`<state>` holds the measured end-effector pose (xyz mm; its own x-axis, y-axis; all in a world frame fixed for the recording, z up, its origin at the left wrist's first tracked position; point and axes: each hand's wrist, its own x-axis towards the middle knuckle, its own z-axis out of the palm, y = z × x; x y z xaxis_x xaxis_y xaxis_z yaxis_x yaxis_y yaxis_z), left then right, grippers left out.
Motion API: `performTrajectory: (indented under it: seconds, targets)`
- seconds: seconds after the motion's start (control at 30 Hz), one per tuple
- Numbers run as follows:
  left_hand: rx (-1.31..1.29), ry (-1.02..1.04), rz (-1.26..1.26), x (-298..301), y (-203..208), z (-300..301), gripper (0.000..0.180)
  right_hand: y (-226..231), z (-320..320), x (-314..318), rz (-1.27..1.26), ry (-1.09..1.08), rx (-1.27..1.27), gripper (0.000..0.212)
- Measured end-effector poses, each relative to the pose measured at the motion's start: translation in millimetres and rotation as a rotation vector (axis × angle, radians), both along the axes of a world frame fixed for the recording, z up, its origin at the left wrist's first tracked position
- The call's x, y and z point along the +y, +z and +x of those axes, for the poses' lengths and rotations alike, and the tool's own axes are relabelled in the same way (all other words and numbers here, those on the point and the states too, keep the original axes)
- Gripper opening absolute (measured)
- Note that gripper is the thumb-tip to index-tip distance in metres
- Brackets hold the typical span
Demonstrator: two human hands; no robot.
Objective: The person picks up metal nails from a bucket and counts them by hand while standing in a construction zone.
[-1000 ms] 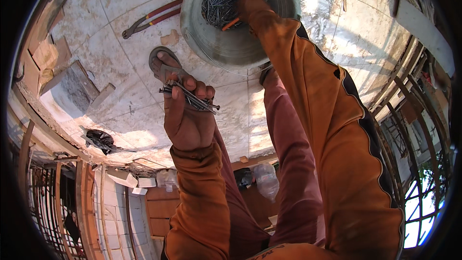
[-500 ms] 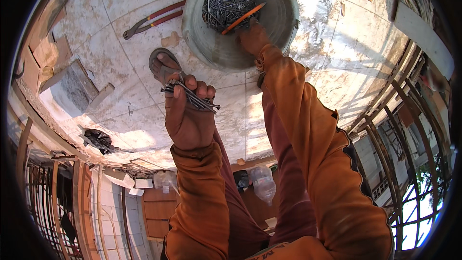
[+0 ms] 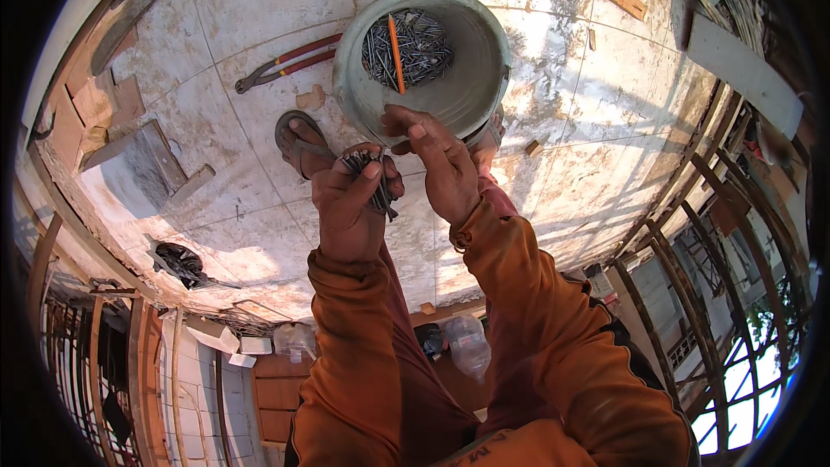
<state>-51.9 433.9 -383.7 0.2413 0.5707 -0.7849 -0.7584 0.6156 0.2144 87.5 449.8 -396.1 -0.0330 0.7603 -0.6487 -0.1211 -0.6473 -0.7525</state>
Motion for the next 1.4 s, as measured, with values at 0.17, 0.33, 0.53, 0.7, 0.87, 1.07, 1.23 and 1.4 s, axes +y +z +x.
performTrajectory:
  seconds: [0.17, 0.33, 0.53, 0.7, 0.87, 1.07, 1.23, 1.4]
  targets:
    - [-0.074, -0.213, 0.049, -3.4, 26.4, 11.4, 0.021, 58.9, 15.2, 9.1, -0.056, 0.252, 0.064, 0.047]
    - [-0.131, -0.239, -0.092, -15.4, 101.0, 19.7, 0.021, 132.0, 31.2, 1.6, 0.252, 0.611, -0.151, 0.042]
    - [-0.247, -0.460, -0.016, -23.9, 205.6, -3.7, 0.025, 250.0, 25.5, -11.0, 0.100, 0.515, 0.024, 0.041]
    - [-0.175, -0.461, 0.216, 19.0, 329.9, -18.4, 0.029, 364.7, 0.6, -20.4, 0.146, -0.167, 0.079, 0.044]
    - [-0.271, -0.297, 0.263, 63.6, 428.5, -20.9, 0.029, 494.6, -23.7, -22.0, 0.482, -0.025, -0.345, 0.056]
    - [-0.455, -0.267, 0.239, 58.0, 522.1, -2.4, 0.027, 546.3, -46.2, -38.6, 0.664, -0.210, -0.683, 0.063]
    - [-0.475, -0.227, 0.283, 18.6, 565.2, 36.1, 0.023, 582.2, -38.8, -59.1, 0.581, -0.805, -0.228, 0.070]
    - [-0.578, -0.274, 0.353, -41.1, 597.5, 83.1, 0.023, 612.8, 1.3, -104.9, 0.648, -1.007, -0.028, 0.073]
